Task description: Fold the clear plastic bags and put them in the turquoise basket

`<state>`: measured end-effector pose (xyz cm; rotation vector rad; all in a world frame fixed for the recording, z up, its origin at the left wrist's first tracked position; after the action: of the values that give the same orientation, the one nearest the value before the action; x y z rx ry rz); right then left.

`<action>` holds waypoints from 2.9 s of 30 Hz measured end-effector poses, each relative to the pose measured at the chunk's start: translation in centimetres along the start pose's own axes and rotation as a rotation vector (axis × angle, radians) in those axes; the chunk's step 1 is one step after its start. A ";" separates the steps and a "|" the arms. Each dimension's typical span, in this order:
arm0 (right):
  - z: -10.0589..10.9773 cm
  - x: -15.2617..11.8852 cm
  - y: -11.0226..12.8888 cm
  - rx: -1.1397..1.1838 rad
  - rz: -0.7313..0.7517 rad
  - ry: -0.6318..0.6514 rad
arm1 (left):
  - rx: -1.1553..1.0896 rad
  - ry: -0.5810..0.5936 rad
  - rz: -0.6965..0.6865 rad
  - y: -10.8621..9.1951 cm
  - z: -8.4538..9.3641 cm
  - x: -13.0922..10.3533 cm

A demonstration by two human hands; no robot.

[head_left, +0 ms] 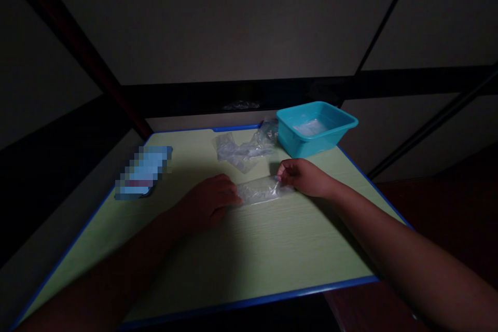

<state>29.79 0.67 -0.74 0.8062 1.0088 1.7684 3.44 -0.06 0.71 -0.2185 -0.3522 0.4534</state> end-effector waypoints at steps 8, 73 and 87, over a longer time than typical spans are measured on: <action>0.5 0.2 0.2 0.001 -0.036 -0.156 | 0.040 0.023 0.009 0.1 -0.8 -0.2; 1.1 -0.9 1.4 -0.839 -0.184 -0.024 | 0.403 0.061 0.705 0.6 -0.9 0.6; 0.7 -0.9 1.6 -0.914 -0.253 -0.029 | 0.126 0.099 0.902 0.3 0.0 0.5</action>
<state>30.12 -0.31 0.92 0.1134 0.1867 1.7268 3.71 0.44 0.76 -0.2698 -0.1075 1.3453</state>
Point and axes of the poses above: each hand's wrist, its own x-axis towards the middle knuckle, its own z-axis out of the back of the hand, y = z × x, the point moved 2 cm from there along x, towards the middle knuckle, and after that the axes turned 8 degrees about z, right-handed, at the moved point
